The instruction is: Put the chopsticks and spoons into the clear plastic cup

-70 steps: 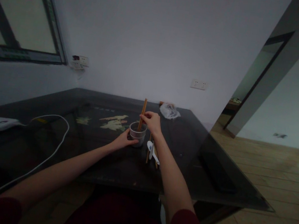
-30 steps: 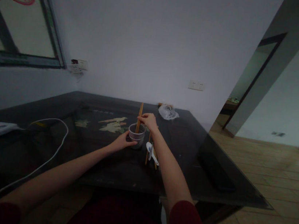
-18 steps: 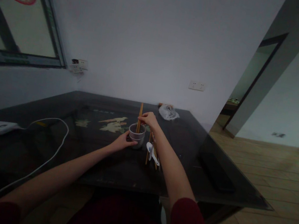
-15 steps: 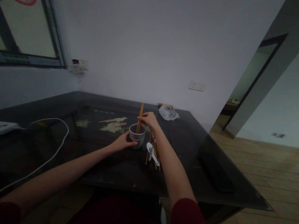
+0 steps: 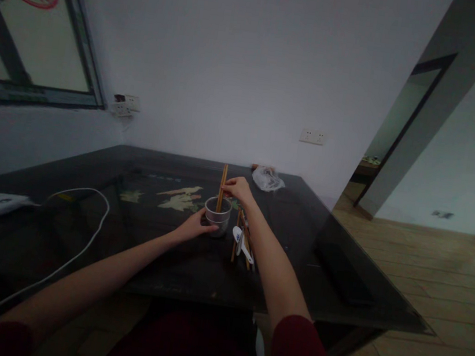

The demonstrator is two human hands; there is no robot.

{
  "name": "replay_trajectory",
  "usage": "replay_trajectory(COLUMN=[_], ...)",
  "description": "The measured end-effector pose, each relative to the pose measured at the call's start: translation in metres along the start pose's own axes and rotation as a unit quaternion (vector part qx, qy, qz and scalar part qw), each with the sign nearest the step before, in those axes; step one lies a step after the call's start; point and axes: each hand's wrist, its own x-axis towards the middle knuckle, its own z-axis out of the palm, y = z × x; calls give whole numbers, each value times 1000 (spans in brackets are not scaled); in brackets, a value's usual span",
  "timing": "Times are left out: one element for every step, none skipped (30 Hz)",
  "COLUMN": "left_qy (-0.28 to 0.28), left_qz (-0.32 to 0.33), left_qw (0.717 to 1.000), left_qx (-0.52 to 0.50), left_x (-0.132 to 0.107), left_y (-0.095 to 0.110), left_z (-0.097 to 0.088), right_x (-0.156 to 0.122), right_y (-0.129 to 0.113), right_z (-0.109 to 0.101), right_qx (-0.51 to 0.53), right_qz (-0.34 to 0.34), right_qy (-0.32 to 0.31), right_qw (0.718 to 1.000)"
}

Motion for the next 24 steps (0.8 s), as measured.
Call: replay_trajectory(left_qy=[0,-1,-3,-5,-6,-6,-6,-4,-3,-3,-2,-2,-3,-5,-5,-6,-6,-5,-5,-4,-4,-4,-3,-4], left_qz=[-2,-4,-5,-3,0,3,5,7,8,9,9,10,10,10,8,7,5,3,1,0,-1,-1,-1,0], left_qw=[1000,1000,1000,1000,1000,1000,1000,1000,1000,1000,1000,1000,1000,1000,1000,1000,1000,1000,1000,1000,1000,1000,1000,1000], left_qx=[-2,-4,-5,-5,-6,-6,-6,-6,-7,-7,-9,-10,-11,-11,-9,-6,-3,0,1,0,-3,-5,-7,-9], left_x=[0,0,-1,-1,-1,-1,0,0,0,1,1,1,1,1,1,2,2,1,1,1,1,1,0,0], left_y=[1,2,2,2,2,1,0,-1,-2,-3,-4,-4,-5,-5,-5,-5,-5,-5,-5,-4,-4,-3,-2,-2], left_z=[0,0,0,0,0,0,0,0,0,0,0,0,0,0,0,-1,-1,-1,-1,-1,-1,0,0,0], right_x=[0,0,0,0,0,0,0,1,1,2,3,4,4,5,5,6,6,6,5,5,5,5,5,5], right_y=[0,0,1,1,1,1,2,2,3,3,3,4,4,4,5,5,5,5,5,4,4,4,4,4], right_z=[0,0,0,-1,-1,-1,-1,0,0,1,1,2,2,3,3,3,3,3,3,3,3,3,2,2], right_qx=[2,2,2,-1,-5,-10,-14,-17,-19,-21,-23,-25,-28,-32,-38,-43,-48,-52,-57,-61,-64,-67,-68,-67], right_qz=[1,2,1,-1,-5,-12,-17,-22,-24,-24,-24,-22,-22,-23,-24,-26,-27,-28,-28,-27,-27,-26,-25,-23], right_qy=[-3,-6,-9,-10,-10,-10,-10,-9,-7,-4,-1,2,5,8,12,14,16,17,17,17,18,18,19,18], right_qw=[1000,1000,1000,1000,1000,1000,1000,1000,1000,999,999,999,999,999,999,999,998,998,998,998,997,997,997,997])
